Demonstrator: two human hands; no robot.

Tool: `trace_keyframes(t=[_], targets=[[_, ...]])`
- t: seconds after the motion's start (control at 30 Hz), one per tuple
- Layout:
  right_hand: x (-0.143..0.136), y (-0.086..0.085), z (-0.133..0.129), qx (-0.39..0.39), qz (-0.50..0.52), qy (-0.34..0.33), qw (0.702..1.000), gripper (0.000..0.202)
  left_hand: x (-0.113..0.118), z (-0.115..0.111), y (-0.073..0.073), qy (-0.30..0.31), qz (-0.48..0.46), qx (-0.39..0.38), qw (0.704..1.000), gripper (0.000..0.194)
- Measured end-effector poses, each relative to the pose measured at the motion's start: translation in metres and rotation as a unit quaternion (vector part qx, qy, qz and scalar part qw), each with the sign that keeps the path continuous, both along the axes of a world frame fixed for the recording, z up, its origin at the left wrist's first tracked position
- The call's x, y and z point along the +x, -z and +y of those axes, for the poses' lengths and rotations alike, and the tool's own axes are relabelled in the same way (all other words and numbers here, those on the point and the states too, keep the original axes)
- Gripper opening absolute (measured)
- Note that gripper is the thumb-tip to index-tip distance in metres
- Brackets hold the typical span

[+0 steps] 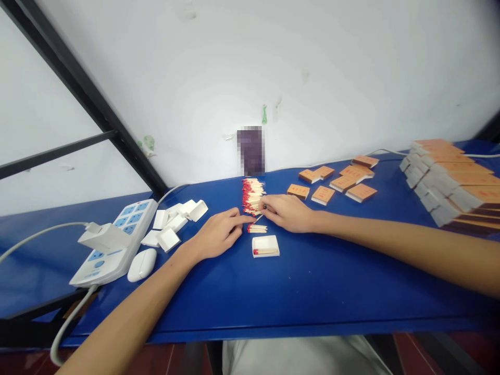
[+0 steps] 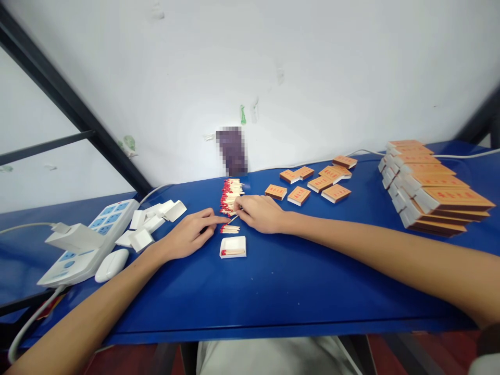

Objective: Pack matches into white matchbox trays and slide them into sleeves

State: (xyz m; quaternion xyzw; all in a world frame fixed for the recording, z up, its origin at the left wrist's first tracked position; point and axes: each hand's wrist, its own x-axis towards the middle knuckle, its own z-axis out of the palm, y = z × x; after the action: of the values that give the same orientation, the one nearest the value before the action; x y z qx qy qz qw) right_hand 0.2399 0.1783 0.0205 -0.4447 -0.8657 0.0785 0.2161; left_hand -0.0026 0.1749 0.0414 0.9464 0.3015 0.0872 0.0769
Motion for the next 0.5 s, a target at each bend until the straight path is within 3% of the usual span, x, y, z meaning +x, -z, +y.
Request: trace_keyframes(t=[0.5], targets=[[-0.0006,-0.0034,-0.0020,-0.027,0.034,-0.027,0.999,0.007,-0.0011,-0.0009,-0.0029,0.024,-0.010,-0.012,1.000,0.041]])
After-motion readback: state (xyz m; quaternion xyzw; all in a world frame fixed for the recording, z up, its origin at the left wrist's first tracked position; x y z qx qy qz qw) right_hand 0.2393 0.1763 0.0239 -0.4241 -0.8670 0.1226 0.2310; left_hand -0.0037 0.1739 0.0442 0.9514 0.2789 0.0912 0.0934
